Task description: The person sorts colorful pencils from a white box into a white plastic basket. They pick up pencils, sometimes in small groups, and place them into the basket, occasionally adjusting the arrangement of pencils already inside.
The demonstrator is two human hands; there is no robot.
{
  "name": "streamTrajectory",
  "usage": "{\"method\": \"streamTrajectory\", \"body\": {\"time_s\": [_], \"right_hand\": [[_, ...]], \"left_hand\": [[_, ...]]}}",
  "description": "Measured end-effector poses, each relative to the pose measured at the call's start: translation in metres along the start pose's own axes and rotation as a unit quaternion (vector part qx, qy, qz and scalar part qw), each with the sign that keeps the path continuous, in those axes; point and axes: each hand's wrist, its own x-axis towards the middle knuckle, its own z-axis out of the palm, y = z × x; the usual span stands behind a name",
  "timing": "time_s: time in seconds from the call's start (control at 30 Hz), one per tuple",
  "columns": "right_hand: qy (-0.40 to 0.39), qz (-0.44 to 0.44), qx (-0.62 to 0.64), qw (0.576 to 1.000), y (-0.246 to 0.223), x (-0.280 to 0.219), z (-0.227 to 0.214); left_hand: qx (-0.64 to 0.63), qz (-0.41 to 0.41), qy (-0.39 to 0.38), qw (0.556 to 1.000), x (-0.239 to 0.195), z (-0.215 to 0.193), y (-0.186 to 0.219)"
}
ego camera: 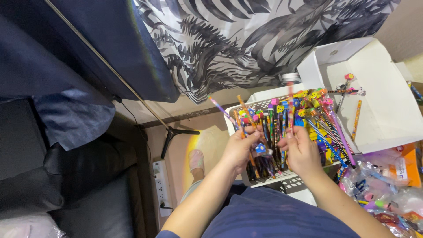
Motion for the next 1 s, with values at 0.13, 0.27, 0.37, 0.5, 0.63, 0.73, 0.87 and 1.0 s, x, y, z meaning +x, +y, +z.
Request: {"method": "streamTrajectory", "body": {"time_s": [0.13, 0.27, 0.37, 0.5, 0.63, 0.73, 0.87, 1.0], "right_hand": [[-0.063, 0.039, -0.454, 0.888, -0.007, -0.003, -0.002], [-0.164, -0.021, -0.521, 0.837, -0.048, -0.008, -0.013], [0.007, -0.266, -0.445, 0.855, -0.006, 0.001, -0.017], [0.078, -0.394, -0.414, 0.817, 0.008, 0.011, -0.007], [0.134, -0.483, -0.286, 0.817, 0.027, 0.024, -0.006], [0.195, -0.457, -0.265, 0.826, 0.028, 0.028, -0.02], [0.178, -0.312, -0.32, 0.876, 0.08, 0.035, -0.019], [-0.033, -0.07, -0.426, 0.901, 0.02, 0.01, -0.01]], "left_hand": [[0.002, -0.005, 0.035, 0.999, -0.005, 0.005, 0.007], [0.005, -0.032, 0.03, 0.999, -0.014, 0.014, 0.017], [0.033, -0.045, 0.03, 0.998, -0.012, 0.007, 0.01], [0.148, -0.076, -0.068, 0.984, -0.027, 0.008, 0.008], [0.171, -0.1, -0.143, 0.97, -0.039, 0.017, 0.016], [0.212, -0.054, -0.093, 0.971, -0.02, -0.001, 0.008], [0.501, 0.032, -0.013, 0.865, -0.077, 0.05, 0.086], [0.639, 0.081, -0.03, 0.764, -0.05, 0.027, 0.076]]}}
